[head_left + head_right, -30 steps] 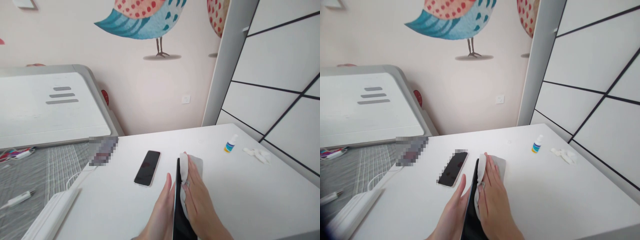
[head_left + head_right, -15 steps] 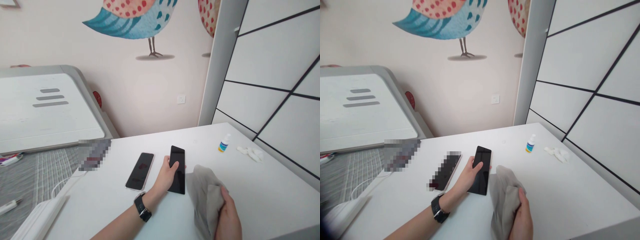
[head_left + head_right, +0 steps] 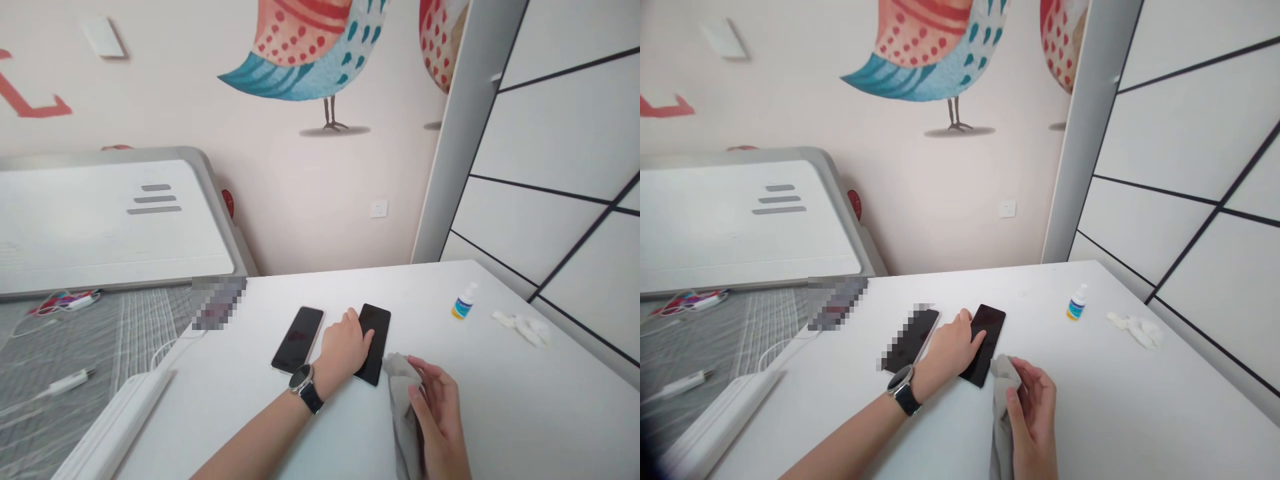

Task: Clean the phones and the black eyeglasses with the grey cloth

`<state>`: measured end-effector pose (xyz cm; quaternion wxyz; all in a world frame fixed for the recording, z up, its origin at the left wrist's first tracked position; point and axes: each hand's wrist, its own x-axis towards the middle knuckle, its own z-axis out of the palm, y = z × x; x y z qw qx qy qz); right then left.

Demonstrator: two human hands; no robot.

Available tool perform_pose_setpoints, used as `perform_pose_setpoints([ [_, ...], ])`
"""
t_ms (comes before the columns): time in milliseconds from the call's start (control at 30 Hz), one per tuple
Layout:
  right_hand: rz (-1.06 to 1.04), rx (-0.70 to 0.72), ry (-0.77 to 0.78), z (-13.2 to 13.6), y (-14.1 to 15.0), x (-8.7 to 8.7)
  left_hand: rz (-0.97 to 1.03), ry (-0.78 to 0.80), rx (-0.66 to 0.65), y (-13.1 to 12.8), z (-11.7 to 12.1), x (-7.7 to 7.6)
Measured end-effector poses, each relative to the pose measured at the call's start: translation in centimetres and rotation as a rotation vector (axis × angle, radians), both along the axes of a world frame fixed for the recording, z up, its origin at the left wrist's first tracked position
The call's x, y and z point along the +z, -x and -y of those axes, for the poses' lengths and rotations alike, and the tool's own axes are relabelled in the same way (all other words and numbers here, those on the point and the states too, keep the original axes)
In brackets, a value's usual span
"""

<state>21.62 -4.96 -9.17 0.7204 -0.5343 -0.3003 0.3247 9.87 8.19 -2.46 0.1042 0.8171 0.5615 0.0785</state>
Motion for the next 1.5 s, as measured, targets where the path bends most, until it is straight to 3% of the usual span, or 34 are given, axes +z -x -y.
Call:
perform_pose_setpoints([
  [133, 0.054, 0.063, 0.034, -0.4, -0.3, -0.9, -0.056, -0.092, -0.020, 1.6, -0.1, 0.8],
  [233, 0.154, -0.016, 0.021, -0.1, -0.3, -0.6, -0.092, -0.179, 0.039, 5.0, -0.2, 1.2],
  [333, 0.332, -0.122, -0.018, 0.2, -0.4, 0.8, -0.140, -0.188, 0.136, 9.4, -0.3, 1.0],
  [433, 0.515, -0.110, -0.053, -0.8, -0.4, 3.3, -0.145, -0.147, 0.167, 13.0, -0.6, 0.4],
  [567, 0.681, 0.220, -0.036, -5.3, 0.8, 7.1, -0.056, -0.139, 0.056, 15.5, -1.3, 0.4],
  [667, 0.786, 0.486, -0.037, -9.8, 2.4, 8.4, 0.027, -0.148, -0.092, 16.3, -1.5, 0.8],
  [767, 0.639, 0.671, 0.028, -12.8, 3.6, 7.3, 0.092, -0.184, -0.237, 16.8, -1.3, 1.3],
  [900, 0.340, 0.846, 0.144, -12.9, 3.7, 5.0, 0.122, -0.237, -0.407, 17.2, -0.9, 1.8],
  [1100, 0.097, 1.098, 0.141, -11.9, 3.3, 4.9, 0.011, -0.218, -0.429, 17.6, -0.7, 2.0],
  [1267, 0.068, 1.139, 0.118, -11.9, 3.2, 5.2, 0.036, -0.240, -0.470, 17.8, -0.5, 2.2],
  [1500, 0.149, 1.064, 0.168, -11.4, 3.6, 5.5, 0.037, -0.330, -0.546, 18.0, -0.4, 2.0],
])
